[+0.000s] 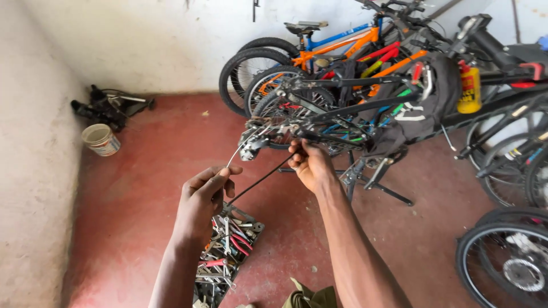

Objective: The person lubricates a bicycle cable with a yellow bottle of lubricant and then threads the cable through the rear derailleur. They use a rag to wipe the derailleur and continue adjusting the cable tension by hand.

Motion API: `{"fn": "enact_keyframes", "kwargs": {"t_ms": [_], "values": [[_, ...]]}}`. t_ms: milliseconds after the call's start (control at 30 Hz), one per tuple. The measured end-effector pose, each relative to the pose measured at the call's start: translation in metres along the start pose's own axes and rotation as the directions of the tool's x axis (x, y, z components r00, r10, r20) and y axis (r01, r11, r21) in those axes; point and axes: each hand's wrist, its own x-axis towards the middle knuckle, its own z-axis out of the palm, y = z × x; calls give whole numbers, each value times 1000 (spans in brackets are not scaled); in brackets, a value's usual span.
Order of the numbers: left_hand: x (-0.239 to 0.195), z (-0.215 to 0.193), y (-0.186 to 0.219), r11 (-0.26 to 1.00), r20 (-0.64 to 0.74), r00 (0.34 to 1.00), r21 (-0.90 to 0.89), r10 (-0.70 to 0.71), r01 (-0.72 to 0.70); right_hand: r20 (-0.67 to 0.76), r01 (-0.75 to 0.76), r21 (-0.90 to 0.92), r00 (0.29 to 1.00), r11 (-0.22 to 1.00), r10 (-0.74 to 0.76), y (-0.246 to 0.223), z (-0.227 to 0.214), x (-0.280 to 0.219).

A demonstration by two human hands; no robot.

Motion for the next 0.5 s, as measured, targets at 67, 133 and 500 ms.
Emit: {"fn": "enact_keyframes", "kwargs": {"t_ms": [67,133,500], "values": [[3,10,1,991,10,1000,130,7,-8,-1,-12,-40,1000,999,12,-2,-4,-1],[15,14,0,966,17,1000,256,25,-29,8,-25,-84,1000,996,25,-5,-2,-3],[102,13,-25,530,81,997,845,2,-69,-172,-27,95,984,995,43,23,53,-13]]}}
